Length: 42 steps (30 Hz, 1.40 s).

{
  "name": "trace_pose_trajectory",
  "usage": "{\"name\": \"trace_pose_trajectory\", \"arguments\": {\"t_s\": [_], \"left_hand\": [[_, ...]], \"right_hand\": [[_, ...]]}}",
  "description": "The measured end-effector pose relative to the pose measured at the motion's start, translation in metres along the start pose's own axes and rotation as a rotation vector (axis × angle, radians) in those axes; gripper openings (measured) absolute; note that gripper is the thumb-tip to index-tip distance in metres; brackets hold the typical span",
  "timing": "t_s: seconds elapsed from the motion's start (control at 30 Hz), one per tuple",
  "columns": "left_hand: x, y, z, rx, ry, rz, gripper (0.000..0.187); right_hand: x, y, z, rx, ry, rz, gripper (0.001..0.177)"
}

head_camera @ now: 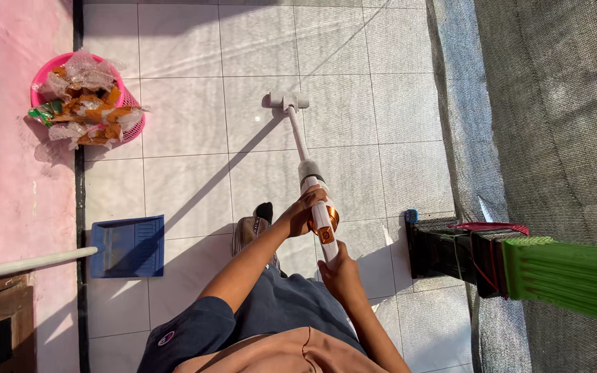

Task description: The person vacuums the tiled floor using a handheld vacuum cleaner, moving the cleaner head across different sections of the tiles.

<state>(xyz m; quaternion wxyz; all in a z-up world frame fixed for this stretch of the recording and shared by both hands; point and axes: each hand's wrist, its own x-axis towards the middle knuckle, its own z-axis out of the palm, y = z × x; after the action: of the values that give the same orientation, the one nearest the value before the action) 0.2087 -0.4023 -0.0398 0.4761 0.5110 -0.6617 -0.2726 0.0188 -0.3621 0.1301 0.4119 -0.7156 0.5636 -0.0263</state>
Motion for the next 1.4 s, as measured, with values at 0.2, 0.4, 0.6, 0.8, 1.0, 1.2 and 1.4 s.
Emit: {"name": "trace_pose_trajectory", "arguments": {"t_s": [0.2, 0.4, 0.6, 0.8, 1.0, 1.2, 1.4], "left_hand": [[0.061, -0.056, -0.058, -0.447, -0.337, -0.429, 0.047], [0.091, -0.093, -0.111, 0.086, -0.183, -0.111, 0.073], [0.117, -0.071, -0.122, 0.045, 0.042, 0.039, 0.078], [0.152, -0.034, -0.113, -0.063, -0.003, 0.197, 0.084], [0.180, -0.066, -0.104, -0.115, -0.164, 0.103, 0.087], [0.216, -0.122, -0.091, 0.038, -0.223, 0.150, 0.092], [0.289, -0.165, -0.094, -0.192, -0.214, -0.122, 0.065]], "right_hand": [[0.087, -0.034, 0.020, 0.001, 0.003, -0.046, 0.063], [0.145, -0.077, 0.032, 0.018, -0.029, 0.017, 0.060], [0.145, -0.118, -0.017, -0.041, 0.010, 0.048, 0.061], [0.115, -0.154, -0.065, -0.136, 0.069, 0.218, 0.066], [0.146, -0.143, -0.052, 0.019, 0.076, 0.325, 0.065], [0.207, -0.111, -0.048, -0.004, 0.074, 0.195, 0.067], [0.295, -0.116, -0.086, 0.078, 0.015, 0.191, 0.061]]}}
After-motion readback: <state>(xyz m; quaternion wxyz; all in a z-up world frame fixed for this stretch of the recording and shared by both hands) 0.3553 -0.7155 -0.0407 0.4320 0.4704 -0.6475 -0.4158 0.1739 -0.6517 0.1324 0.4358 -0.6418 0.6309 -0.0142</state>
